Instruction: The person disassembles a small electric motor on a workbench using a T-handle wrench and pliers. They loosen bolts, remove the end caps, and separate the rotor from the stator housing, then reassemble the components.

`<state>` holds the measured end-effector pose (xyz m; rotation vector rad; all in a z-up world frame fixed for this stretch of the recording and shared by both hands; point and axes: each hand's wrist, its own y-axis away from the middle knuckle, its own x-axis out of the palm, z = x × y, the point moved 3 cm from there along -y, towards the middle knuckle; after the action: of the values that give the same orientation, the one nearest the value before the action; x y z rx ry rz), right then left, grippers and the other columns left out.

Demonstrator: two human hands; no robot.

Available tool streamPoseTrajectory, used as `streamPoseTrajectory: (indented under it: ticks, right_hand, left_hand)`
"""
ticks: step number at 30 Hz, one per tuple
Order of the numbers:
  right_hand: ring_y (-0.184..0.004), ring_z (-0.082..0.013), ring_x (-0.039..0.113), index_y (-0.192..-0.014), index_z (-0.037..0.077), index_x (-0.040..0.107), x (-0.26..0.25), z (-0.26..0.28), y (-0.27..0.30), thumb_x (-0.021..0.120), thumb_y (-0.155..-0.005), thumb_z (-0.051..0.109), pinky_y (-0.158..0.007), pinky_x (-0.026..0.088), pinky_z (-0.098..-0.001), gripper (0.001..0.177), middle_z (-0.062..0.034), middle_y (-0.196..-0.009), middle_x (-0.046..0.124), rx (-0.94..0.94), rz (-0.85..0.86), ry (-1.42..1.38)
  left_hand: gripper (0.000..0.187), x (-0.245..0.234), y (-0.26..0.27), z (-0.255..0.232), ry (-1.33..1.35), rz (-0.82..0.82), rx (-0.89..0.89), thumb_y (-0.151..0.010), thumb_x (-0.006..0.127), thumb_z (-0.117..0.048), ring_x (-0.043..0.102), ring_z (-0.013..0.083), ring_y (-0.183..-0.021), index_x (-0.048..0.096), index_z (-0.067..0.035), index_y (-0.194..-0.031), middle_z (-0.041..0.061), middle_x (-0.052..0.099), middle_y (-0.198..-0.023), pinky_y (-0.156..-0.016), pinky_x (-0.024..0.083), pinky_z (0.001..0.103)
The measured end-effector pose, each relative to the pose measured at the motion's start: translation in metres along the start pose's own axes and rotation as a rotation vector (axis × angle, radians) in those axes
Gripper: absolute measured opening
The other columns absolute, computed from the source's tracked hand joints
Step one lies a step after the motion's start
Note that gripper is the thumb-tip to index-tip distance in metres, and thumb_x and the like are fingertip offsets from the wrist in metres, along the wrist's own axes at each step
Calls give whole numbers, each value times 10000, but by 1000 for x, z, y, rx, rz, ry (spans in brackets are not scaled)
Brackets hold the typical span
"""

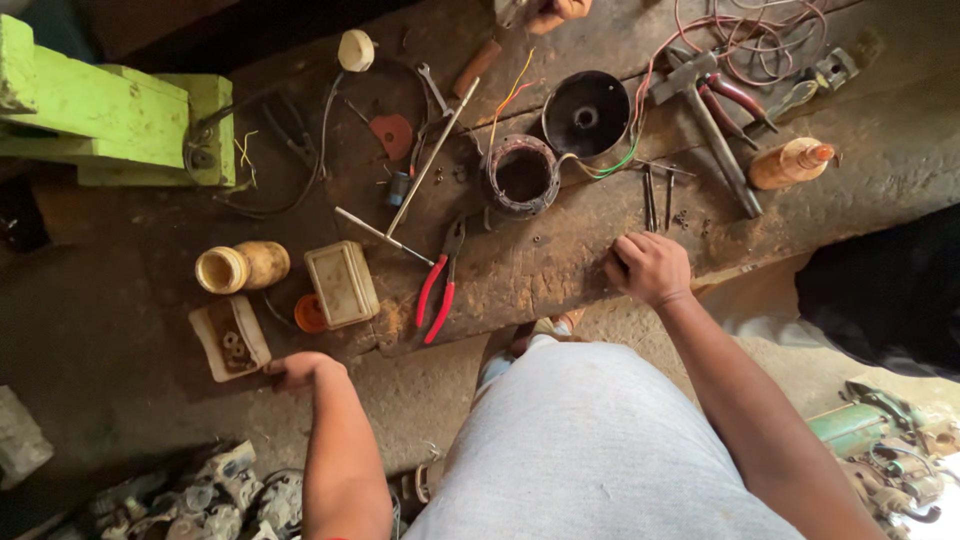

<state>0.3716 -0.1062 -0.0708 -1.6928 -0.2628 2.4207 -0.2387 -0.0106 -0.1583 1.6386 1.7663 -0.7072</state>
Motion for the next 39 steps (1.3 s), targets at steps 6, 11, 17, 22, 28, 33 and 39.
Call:
streamPoseTrajectory:
  ticks: [6, 11, 17, 22, 28, 33, 39]
  right_hand:
    - [-726, -262, 645, -793, 129, 583, 0, 5, 2, 751, -769, 254, -620, 533, -393, 211, -46, -787, 631, 2, 5, -11]
    - [-718, -273, 645, -792, 128, 594, -5, 7, 0, 746, -782, 245, -615, 532, -400, 192, -51, -774, 633, 21, 0, 5]
    - [-727, -279, 649, -790, 126, 596, -6, 10, 1, 744, -776, 249, -627, 536, -401, 193, -56, -776, 636, 17, -21, -2]
    - [-723, -277, 648, -790, 129, 606, -5, 10, 1, 742, -778, 245, -627, 536, -400, 179, -54, -772, 638, 42, -17, 10]
    - [-731, -279, 650, -799, 125, 602, -5, 12, 1, 731, -782, 234, -629, 536, -401, 170, -58, -782, 639, 30, -28, 21]
    - [-722, -276, 649, -793, 129, 600, -3, 10, 1, 731, -806, 232, -619, 533, -403, 168, -56, -772, 636, 25, -33, 13]
    - [-721, -272, 648, -795, 130, 596, -2, 9, 2, 739, -813, 241, -616, 530, -402, 181, -52, -771, 630, 36, -24, 24]
  left_hand:
    - [654, 0, -6, 3, 150, -99, 27, -958, 507, -530, 645, 457, -1116, 515, -12, -1356, 294, 642, -1249, -961, 505, 524]
    - [606, 4, -3, 4, 179, -51, 8, -985, 534, -498, 664, 441, -1165, 557, -15, -1351, 275, 667, -1293, -994, 535, 507]
    - [659, 4, -5, 4, 287, -105, 37, -937, 549, -468, 653, 460, -1118, 475, 5, -1390, 288, 634, -1272, -932, 534, 512]
    - [591, 9, -5, 2, 460, -189, 91, -925, 591, -428, 680, 433, -1129, 544, 1, -1328, 276, 660, -1272, -954, 570, 473]
    - [589, 14, -9, 4, 431, -155, 73, -977, 578, -401, 637, 469, -1159, 491, 44, -1353, 319, 612, -1290, -980, 520, 506]
    - [543, 15, -8, 3, 363, -126, 64, -970, 538, -406, 656, 462, -1128, 533, 21, -1305, 297, 650, -1255, -959, 525, 516]
    - [547, 14, -8, 5, 304, -127, 53, -974, 533, -441, 685, 459, -1105, 552, -12, -1312, 276, 687, -1226, -940, 560, 511]
